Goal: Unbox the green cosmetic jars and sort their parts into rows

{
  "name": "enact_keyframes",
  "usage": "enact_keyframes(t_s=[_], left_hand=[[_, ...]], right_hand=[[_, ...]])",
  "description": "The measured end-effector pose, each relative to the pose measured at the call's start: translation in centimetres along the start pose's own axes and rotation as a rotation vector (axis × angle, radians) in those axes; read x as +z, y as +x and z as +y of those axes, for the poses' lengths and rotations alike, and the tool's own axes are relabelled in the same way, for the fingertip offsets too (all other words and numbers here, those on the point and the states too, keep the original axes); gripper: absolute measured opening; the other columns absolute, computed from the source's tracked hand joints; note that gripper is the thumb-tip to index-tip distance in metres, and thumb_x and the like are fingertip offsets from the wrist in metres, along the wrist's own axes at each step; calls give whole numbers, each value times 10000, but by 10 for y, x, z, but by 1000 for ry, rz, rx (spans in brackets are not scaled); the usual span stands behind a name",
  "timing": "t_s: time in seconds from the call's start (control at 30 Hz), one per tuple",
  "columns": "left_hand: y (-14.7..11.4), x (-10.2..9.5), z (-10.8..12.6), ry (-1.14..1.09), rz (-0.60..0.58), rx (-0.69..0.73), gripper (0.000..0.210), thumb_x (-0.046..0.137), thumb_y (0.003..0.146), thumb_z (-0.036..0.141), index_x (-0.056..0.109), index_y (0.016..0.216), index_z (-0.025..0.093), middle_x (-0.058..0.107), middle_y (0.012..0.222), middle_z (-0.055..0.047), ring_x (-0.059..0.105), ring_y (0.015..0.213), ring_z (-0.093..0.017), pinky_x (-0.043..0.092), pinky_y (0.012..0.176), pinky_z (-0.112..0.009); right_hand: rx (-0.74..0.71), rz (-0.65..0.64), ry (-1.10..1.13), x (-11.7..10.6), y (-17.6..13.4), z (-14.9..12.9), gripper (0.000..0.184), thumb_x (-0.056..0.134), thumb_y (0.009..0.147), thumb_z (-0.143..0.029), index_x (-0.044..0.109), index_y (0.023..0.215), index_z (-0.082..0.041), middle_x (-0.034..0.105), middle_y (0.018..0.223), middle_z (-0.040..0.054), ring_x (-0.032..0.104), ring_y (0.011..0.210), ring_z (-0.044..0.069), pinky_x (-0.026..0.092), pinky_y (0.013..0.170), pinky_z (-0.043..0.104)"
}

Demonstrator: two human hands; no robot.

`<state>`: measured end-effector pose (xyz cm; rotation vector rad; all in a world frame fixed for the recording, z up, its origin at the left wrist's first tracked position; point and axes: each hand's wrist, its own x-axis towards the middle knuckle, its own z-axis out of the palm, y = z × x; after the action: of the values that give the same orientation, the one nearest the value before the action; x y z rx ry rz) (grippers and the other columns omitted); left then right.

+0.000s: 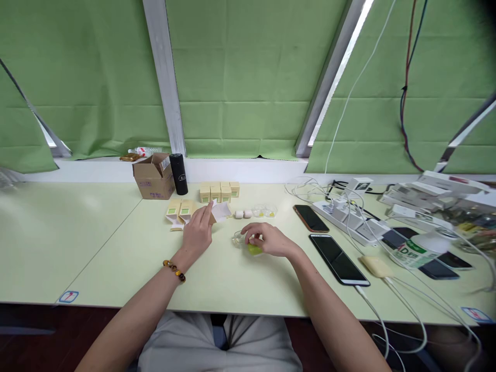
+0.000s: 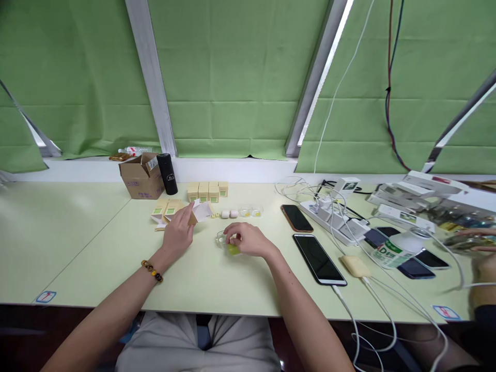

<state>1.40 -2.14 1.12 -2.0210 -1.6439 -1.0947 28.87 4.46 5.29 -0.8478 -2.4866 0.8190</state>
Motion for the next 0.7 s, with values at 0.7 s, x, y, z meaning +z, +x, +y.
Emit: enact_keyframes(t_s=[0.7], left_hand=[[4, 4, 4, -1092, -39, -447, 870, 773, 877, 410, 357, 1616, 214, 595, 1452, -166, 582, 1325, -316, 575, 1006, -408]], right_hand=[[51, 328, -71, 30, 12, 2, 231, 583, 939, -241, 799, 1012, -281, 817, 1003, 25, 735, 893, 238, 543, 843, 372]])
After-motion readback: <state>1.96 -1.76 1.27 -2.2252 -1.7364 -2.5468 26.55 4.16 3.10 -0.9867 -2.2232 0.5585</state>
